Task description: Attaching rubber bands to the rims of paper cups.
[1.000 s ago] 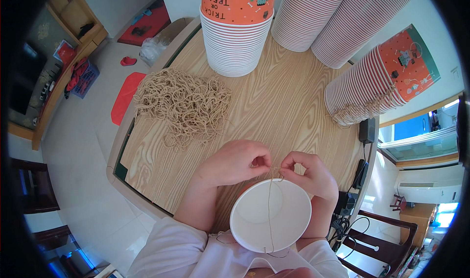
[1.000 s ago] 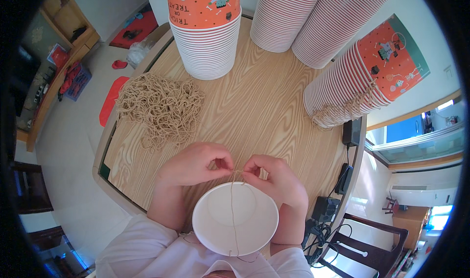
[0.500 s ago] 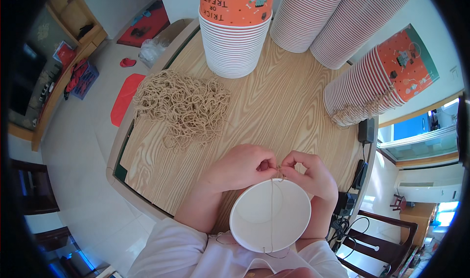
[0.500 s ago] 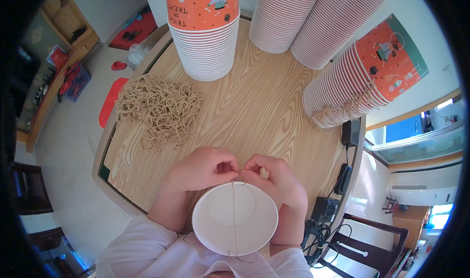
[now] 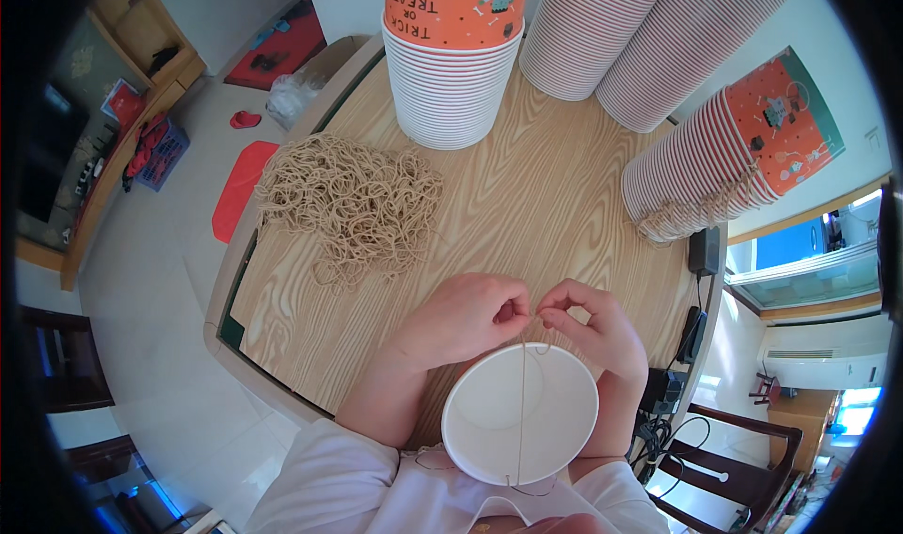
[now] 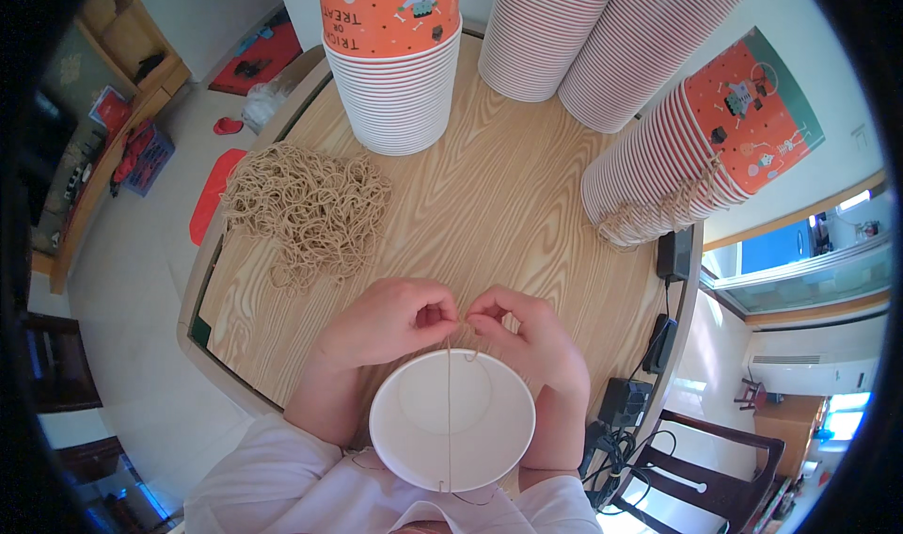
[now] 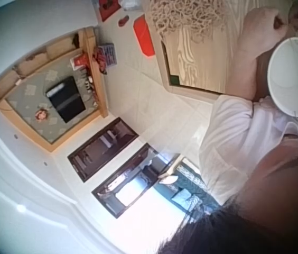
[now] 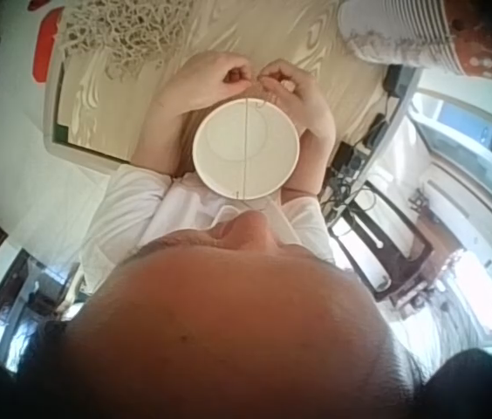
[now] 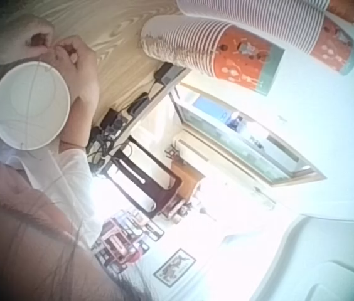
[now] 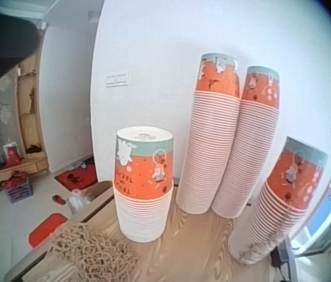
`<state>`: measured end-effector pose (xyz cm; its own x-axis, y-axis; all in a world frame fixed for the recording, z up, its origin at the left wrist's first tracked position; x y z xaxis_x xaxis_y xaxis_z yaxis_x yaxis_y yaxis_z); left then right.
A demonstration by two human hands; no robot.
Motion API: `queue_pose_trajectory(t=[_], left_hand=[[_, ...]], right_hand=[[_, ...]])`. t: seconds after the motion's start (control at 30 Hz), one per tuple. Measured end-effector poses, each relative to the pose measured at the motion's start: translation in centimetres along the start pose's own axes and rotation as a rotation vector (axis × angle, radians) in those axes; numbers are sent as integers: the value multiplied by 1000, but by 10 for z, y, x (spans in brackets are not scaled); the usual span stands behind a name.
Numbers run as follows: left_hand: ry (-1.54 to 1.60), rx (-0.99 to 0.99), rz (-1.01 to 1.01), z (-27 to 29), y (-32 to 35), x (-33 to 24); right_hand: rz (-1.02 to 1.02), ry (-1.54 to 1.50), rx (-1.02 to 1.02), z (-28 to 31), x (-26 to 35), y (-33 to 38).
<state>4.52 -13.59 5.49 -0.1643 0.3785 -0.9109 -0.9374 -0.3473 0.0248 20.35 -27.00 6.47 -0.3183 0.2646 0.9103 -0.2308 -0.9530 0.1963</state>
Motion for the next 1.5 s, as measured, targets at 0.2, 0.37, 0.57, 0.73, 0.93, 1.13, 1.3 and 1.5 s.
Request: queue_pose_trajectory(t=[0.2, 0.37, 0.57, 0.73, 0.93, 1.13, 1.3, 1.5], left_hand=[[46, -31, -10, 0, 0, 3], [102, -50, -45, -1, -1, 5], [7, -2, -16, 2, -1, 1], [-46, 18, -15, 0, -1, 4], [-78, 56, -4, 0, -2, 5], [114, 103, -99, 8, -3, 11], [49, 134, -99, 2, -4, 12], [78, 67, -49, 3, -2, 8]], right_hand=[[119, 23, 45, 0, 3, -2], [122, -4, 24, -4, 3, -4], [251, 18, 7, -7, 3, -5], [158, 82, 20, -8, 2, -5], [179, 84, 14, -7, 2, -4], [243, 66, 22, -3, 3, -4], [241, 61, 26, -3, 6, -3], [228, 66, -13, -4, 4, -3]])
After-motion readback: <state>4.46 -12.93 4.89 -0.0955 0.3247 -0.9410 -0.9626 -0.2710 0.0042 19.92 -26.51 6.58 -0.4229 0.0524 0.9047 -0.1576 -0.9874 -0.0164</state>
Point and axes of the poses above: each hand's wrist, its own y-axis away from the middle knuckle, its own z-axis out of the back of the hand, x = y × z, the point moved 1 cm from there along -y, towards the middle knuckle
